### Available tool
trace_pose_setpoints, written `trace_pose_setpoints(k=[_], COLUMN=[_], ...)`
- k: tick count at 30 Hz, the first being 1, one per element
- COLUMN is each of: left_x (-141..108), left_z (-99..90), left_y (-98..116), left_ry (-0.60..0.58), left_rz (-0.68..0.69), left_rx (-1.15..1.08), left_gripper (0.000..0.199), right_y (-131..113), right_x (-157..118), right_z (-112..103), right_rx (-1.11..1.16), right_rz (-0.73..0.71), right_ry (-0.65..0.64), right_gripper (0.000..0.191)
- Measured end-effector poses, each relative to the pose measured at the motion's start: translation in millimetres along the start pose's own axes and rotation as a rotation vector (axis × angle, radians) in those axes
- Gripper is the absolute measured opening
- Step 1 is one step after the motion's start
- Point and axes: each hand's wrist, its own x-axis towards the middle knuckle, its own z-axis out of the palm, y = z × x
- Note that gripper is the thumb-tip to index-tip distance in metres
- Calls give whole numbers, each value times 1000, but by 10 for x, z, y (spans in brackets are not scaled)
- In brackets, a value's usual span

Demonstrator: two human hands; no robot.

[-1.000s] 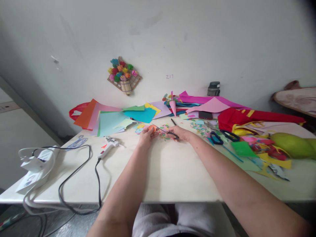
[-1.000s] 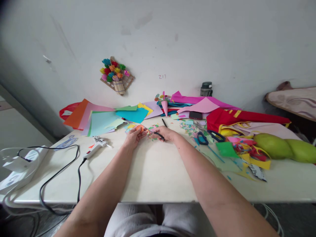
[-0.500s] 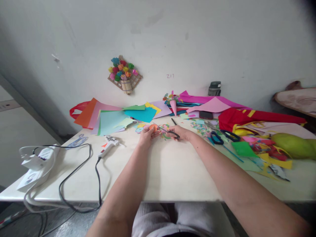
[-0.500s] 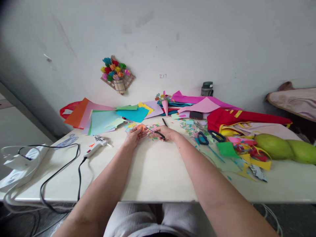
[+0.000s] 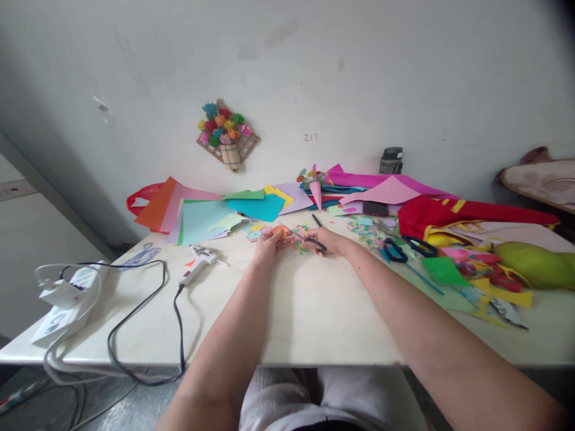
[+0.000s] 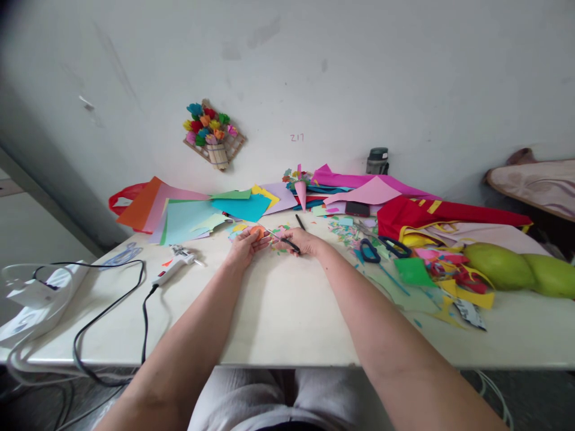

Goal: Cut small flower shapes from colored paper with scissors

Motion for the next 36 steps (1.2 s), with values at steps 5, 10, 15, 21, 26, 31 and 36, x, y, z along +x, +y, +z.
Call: trace_pose_setpoints(k=[5,10,15,21,26,31,36], left_x=[-6,-10,-11,-18,-7,-8,-34], left_z=[8,10,3,13,8,8,29], left_y=[5,1,2,7,4,8,25], left_ry=[-3,-8,-18,-20,-15,-13,-2], left_rz=[5,7,7,6,6,12,11], left_rx=[5,15,8,10,1,1,-3], left_gripper=[25,25,24,23,22,22,21], right_y=[42,50,69,37,-1,-9,-13], right_x=[24,34,41,21,4,-10,-17], right_z=[-3,-4,-7,-6,4,4,3], right_rx=[3,-16,-18,-36,-31,-18,-30], right_rz=[-7,-14,-31,7,14,2,9], right_ry=[11,8,5,14,17,6,9], right_gripper=[20,24,24,24,20,19,17])
